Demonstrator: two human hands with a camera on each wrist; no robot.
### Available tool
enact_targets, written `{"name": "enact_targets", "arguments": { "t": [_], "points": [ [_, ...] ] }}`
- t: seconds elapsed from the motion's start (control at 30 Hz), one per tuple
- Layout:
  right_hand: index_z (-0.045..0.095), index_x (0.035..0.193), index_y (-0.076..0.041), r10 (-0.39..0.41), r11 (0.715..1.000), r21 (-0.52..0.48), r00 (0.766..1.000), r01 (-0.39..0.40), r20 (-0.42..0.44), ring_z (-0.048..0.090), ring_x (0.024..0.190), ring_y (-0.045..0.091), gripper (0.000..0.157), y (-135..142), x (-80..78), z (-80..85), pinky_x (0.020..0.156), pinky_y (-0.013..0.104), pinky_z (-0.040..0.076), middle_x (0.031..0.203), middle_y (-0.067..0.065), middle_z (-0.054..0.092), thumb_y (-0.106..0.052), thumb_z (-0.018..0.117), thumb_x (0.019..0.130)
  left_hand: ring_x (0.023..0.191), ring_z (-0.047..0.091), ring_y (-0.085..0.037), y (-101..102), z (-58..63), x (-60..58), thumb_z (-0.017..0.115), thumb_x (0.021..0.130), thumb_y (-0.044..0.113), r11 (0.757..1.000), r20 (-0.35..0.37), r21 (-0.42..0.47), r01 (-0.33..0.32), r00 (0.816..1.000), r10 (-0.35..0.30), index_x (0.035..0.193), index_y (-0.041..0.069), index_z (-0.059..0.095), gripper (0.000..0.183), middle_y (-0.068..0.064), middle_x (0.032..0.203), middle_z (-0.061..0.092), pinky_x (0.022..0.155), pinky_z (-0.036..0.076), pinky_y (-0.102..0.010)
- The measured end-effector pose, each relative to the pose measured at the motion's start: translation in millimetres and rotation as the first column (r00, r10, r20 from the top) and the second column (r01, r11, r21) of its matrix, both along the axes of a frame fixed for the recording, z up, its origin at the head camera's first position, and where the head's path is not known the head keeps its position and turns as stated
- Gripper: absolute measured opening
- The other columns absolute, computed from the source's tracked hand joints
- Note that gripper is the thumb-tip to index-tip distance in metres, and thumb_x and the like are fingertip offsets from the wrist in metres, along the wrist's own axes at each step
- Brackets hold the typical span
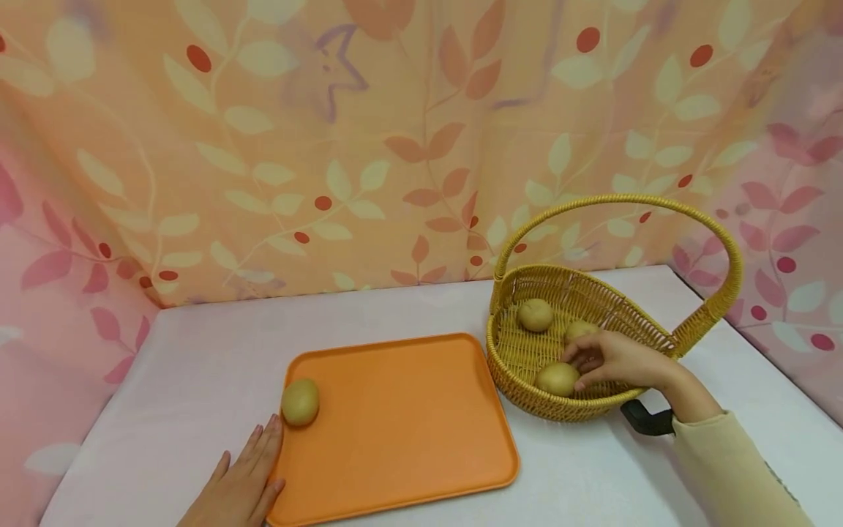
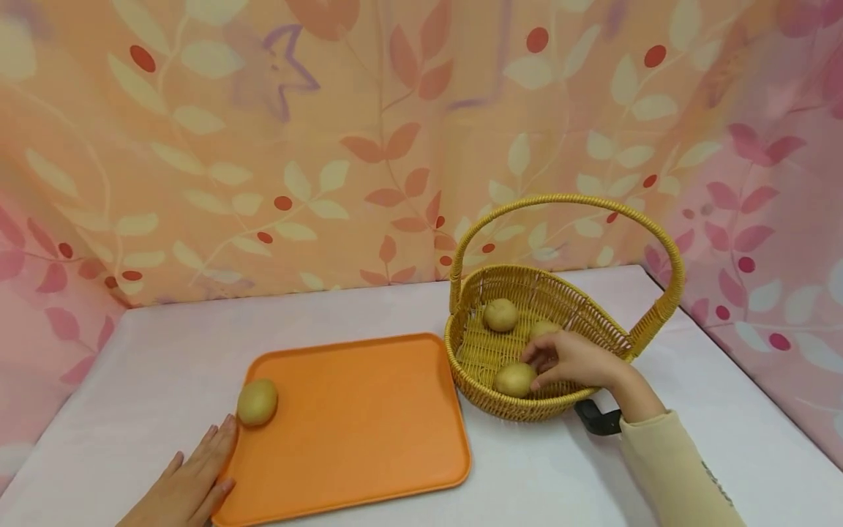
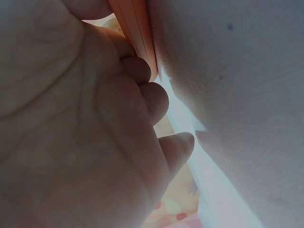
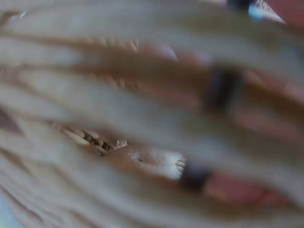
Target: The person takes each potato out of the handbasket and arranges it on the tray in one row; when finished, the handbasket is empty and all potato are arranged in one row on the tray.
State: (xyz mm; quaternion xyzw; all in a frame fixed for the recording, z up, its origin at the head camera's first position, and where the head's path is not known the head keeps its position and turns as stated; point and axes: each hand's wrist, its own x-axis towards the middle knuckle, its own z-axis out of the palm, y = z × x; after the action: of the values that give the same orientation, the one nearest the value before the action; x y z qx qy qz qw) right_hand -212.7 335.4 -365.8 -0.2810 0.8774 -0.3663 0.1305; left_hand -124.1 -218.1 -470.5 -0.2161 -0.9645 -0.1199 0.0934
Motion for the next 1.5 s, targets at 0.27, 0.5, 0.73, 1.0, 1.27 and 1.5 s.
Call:
{"name": "enact_targets", "arguments": {
  "t": [0.27, 0.5, 0.73, 1.0, 1.27, 1.5],
  "points": [
    [0.055, 0.127, 0.006, 0.088, 0.996, 0.001, 0.996, -0.088, 0.035, 0.059, 0.11, 0.012, 0.051, -1.7, -0.2, 1.1, 0.086, 0.024, 0.049, 0.126, 0.024, 0.056, -0.019, 0.07, 0.085, 0.127, -0.014, 0.014, -0.1, 3.2, -1.3, 0.062, 0.091, 0.026, 1.0, 0.007, 0.012, 0.003, 1.0, -0.003, 0.153, 0.014, 0.011, 0.081, -0.013, 0.147, 0.036, 0.089, 0.036, -0.066],
    [0.067, 0.115, -0.006, 0.096, 0.989, 0.117, 0.995, -0.094, -0.018, 0.062, 0.098, 0.005, 0.039, -0.9, 2.4, 1.9, 0.078, 0.025, 0.053, 0.109, 0.005, 0.068, -0.03, 0.071, 0.084, 0.126, -0.016, 0.016, 1.2, 3.7, -0.9, 0.062, 0.091, 0.025, 0.999, 0.032, 0.029, -0.013, 0.999, 0.012, 0.153, 0.014, 0.013, 0.08, -0.016, 0.146, 0.038, 0.09, 0.035, -0.066],
    [0.067, 0.113, -0.003, 0.069, 0.995, 0.065, 0.996, -0.073, 0.061, 0.064, 0.096, 0.006, 0.041, 0.6, 0.9, -1.2, 0.077, 0.025, 0.053, 0.109, 0.008, 0.067, -0.03, 0.072, 0.083, 0.126, -0.017, 0.016, 0.9, 4.2, 0.7, 0.063, 0.09, 0.025, 1.0, 0.015, 0.005, -0.017, 1.0, 0.017, 0.153, 0.013, 0.014, 0.081, -0.015, 0.146, 0.038, 0.09, 0.036, -0.065],
    [0.067, 0.113, -0.002, 0.09, 0.995, 0.031, 0.994, -0.092, 0.068, 0.064, 0.096, 0.006, 0.04, 2.3, 2.3, -1.6, 0.077, 0.026, 0.053, 0.108, 0.005, 0.067, -0.027, 0.072, 0.083, 0.128, -0.016, 0.015, 0.4, 2.0, 1.2, 0.063, 0.09, 0.025, 1.0, -0.005, 0.01, -0.001, 1.0, 0.001, 0.153, 0.017, 0.011, 0.082, -0.008, 0.149, 0.031, 0.089, 0.037, -0.065],
    [0.066, 0.112, 0.0, 0.076, 0.997, 0.011, 0.992, -0.078, 0.102, 0.064, 0.095, 0.007, 0.038, 0.3, 0.5, -2.5, 0.077, 0.026, 0.053, 0.107, 0.007, 0.067, -0.022, 0.073, 0.083, 0.126, -0.018, 0.015, 0.1, 2.6, -0.6, 0.063, 0.09, 0.025, 1.0, 0.02, 0.004, -0.009, 1.0, 0.009, 0.153, 0.012, 0.014, 0.08, -0.016, 0.145, 0.038, 0.09, 0.036, -0.065],
    [0.064, 0.117, 0.0, 0.1, 0.994, 0.025, 0.989, -0.103, 0.108, 0.062, 0.099, 0.005, 0.043, 1.9, 1.7, -1.4, 0.079, 0.026, 0.053, 0.113, 0.012, 0.065, -0.023, 0.073, 0.083, 0.127, -0.016, 0.015, 0.6, 3.5, 0.3, 0.062, 0.09, 0.026, 1.0, 0.007, 0.004, -0.004, 1.0, 0.004, 0.153, 0.015, 0.011, 0.081, -0.011, 0.147, 0.034, 0.089, 0.037, -0.064]
  ]
}}
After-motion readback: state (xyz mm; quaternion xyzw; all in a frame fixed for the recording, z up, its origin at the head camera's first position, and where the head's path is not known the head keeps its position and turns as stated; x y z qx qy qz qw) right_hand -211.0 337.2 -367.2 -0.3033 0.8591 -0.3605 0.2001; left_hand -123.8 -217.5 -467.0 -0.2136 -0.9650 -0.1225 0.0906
